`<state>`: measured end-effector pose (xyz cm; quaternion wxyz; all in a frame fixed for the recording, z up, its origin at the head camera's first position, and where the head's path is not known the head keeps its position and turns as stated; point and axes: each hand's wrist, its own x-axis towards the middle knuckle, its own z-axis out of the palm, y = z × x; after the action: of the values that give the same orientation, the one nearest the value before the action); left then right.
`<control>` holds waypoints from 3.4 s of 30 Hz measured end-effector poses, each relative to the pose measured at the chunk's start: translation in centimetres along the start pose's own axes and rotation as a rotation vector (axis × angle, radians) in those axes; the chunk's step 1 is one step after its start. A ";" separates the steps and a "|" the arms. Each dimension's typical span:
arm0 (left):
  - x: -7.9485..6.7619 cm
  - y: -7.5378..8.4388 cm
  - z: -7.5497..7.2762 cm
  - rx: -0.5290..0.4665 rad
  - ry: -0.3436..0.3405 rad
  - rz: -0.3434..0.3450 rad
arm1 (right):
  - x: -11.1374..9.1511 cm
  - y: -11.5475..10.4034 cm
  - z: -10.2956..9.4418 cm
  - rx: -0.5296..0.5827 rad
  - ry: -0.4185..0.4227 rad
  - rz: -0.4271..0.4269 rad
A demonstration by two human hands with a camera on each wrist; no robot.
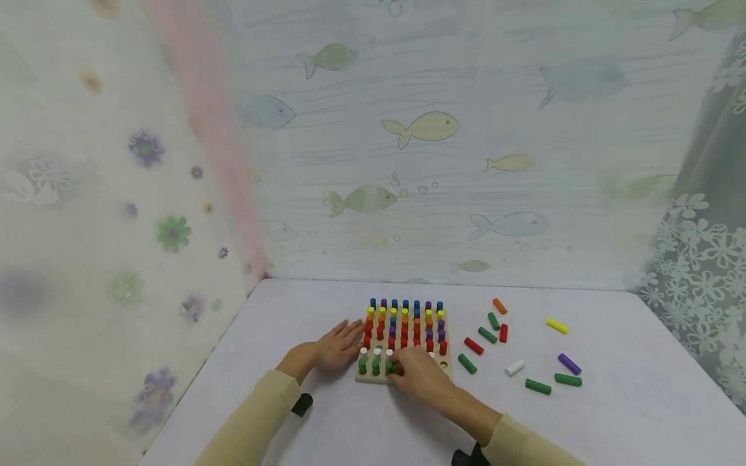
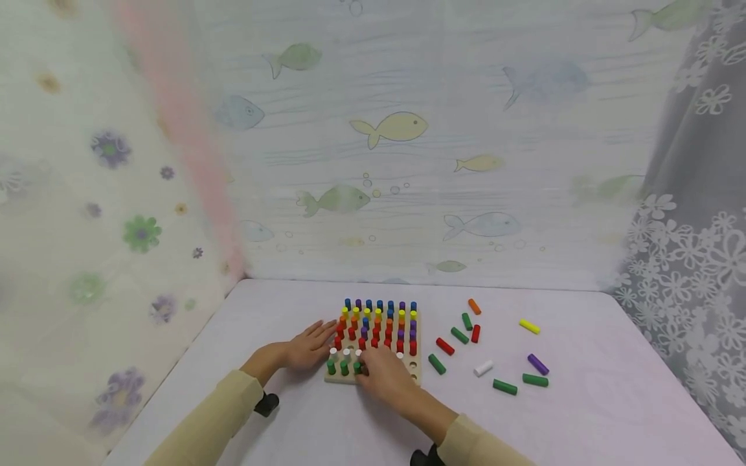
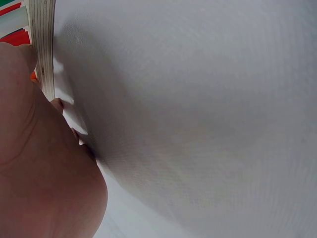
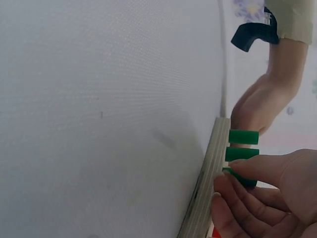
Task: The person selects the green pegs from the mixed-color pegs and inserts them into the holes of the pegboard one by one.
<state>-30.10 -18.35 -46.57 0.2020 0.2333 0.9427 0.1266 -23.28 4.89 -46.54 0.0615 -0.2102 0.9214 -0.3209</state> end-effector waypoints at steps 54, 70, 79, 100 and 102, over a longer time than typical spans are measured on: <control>0.5 -0.6 0.3 0.009 -0.003 0.008 | -3.5 11.6 -12.7 -0.143 0.292 -0.020; 0.6 -0.9 0.6 0.015 0.001 0.018 | -1.6 15.6 -12.6 -0.134 0.246 0.166; 0.3 -0.5 0.3 0.008 -0.004 -0.007 | -0.8 16.6 -12.3 -0.137 0.218 0.223; 0.2 -0.3 0.3 0.017 0.003 -0.011 | 0.3 16.8 -11.9 -0.147 0.200 0.258; 0.2 -0.3 0.3 0.013 0.001 -0.016 | 0.2 16.7 -11.9 -0.136 0.205 0.259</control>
<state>-30.22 -18.44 -47.00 0.2009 0.2271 0.9455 0.1192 -32.22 23.28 -47.46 -0.0061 -0.0597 0.9618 -0.2671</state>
